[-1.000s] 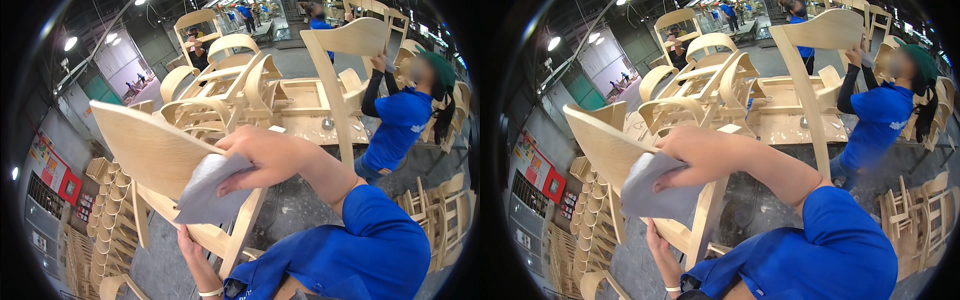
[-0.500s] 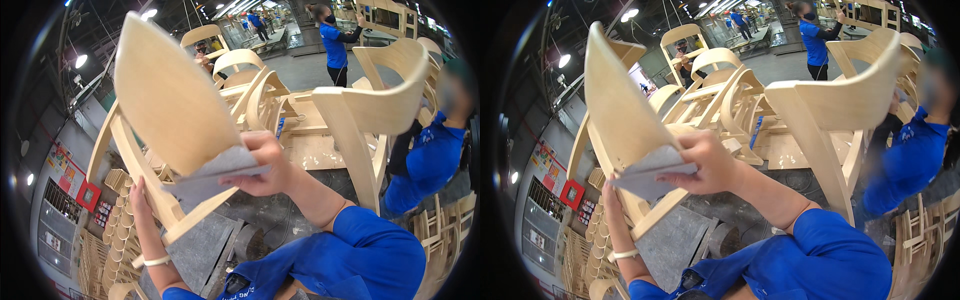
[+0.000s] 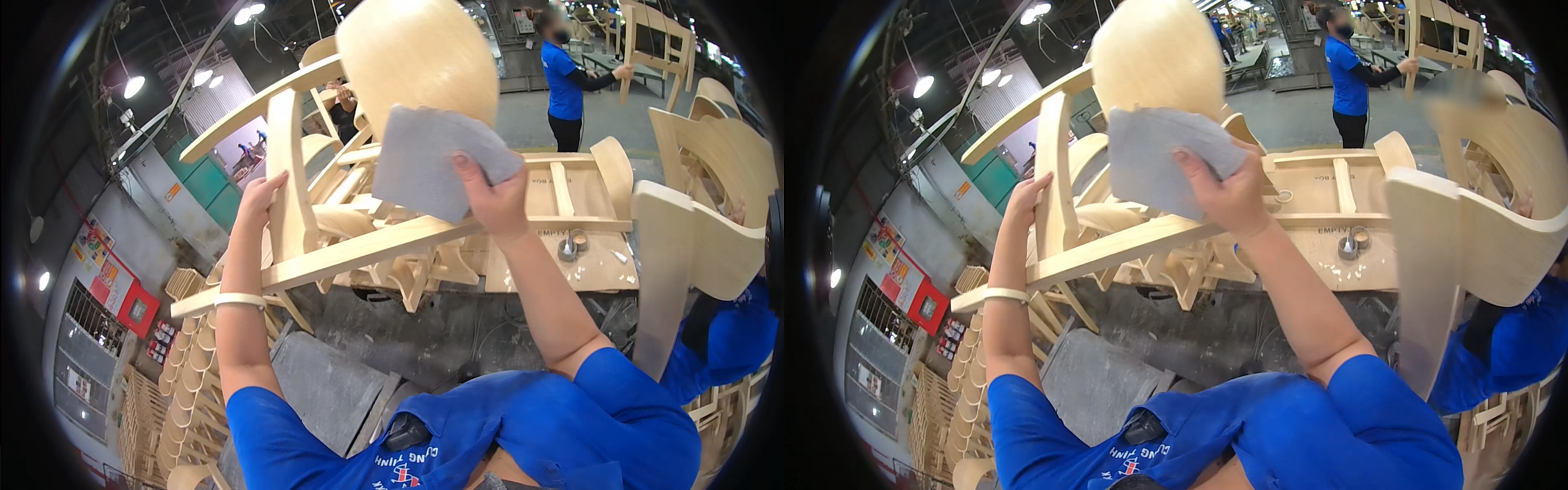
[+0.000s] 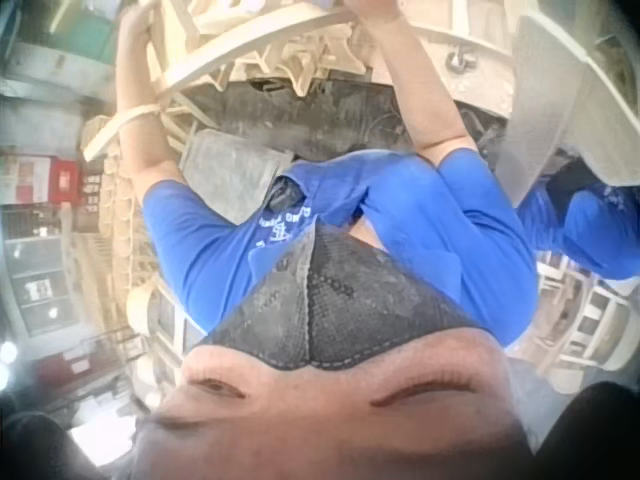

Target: The person sands the surfaces of unfinished wooden chair frames using a sanding block. They repeatedly lift, rotate, and reposition the chairs to sand the backrest, seat, and legs, then place the chairs on a workbench or floor.

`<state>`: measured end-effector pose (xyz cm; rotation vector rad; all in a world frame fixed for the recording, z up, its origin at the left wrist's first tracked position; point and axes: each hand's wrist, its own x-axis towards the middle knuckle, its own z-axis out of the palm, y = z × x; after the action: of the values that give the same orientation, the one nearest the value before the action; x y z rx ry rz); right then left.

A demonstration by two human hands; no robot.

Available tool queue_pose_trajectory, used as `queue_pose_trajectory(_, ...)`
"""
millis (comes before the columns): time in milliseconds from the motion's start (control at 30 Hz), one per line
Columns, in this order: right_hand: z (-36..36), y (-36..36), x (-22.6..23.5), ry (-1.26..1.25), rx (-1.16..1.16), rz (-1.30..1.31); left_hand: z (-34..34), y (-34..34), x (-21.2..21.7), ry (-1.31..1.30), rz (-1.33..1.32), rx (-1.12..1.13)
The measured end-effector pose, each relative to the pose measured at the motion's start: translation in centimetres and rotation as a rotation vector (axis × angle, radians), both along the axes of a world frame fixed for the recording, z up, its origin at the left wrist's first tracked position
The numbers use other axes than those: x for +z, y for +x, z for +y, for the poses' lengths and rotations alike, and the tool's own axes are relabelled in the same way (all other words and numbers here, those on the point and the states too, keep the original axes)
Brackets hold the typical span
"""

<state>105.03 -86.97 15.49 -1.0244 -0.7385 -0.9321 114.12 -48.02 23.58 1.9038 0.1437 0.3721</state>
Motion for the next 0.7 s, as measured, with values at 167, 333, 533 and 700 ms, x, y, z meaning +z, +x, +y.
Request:
queue_pose_trajectory(167,0.2,4.1,0.0,0.032,-0.166,0.034,-1.8,11.6,0.9,0.083,0.014,-0.225)
queue_pose_trajectory(333,1.2,7.8,0.1,0.086,-0.356,0.11,-5.3,21.7,0.3,0.272,0.15,-0.315)
queue_pose_trajectory(533,2.5,11.4,0.7,0.032,-0.454,0.245,-8.1,28.5,-2.5,0.429,0.147,-0.488)
queue_pose_trajectory(700,5.0,14.3,0.9,-0.005,-0.459,0.309,-7.3,32.8,-4.9,0.199,0.352,-0.531)
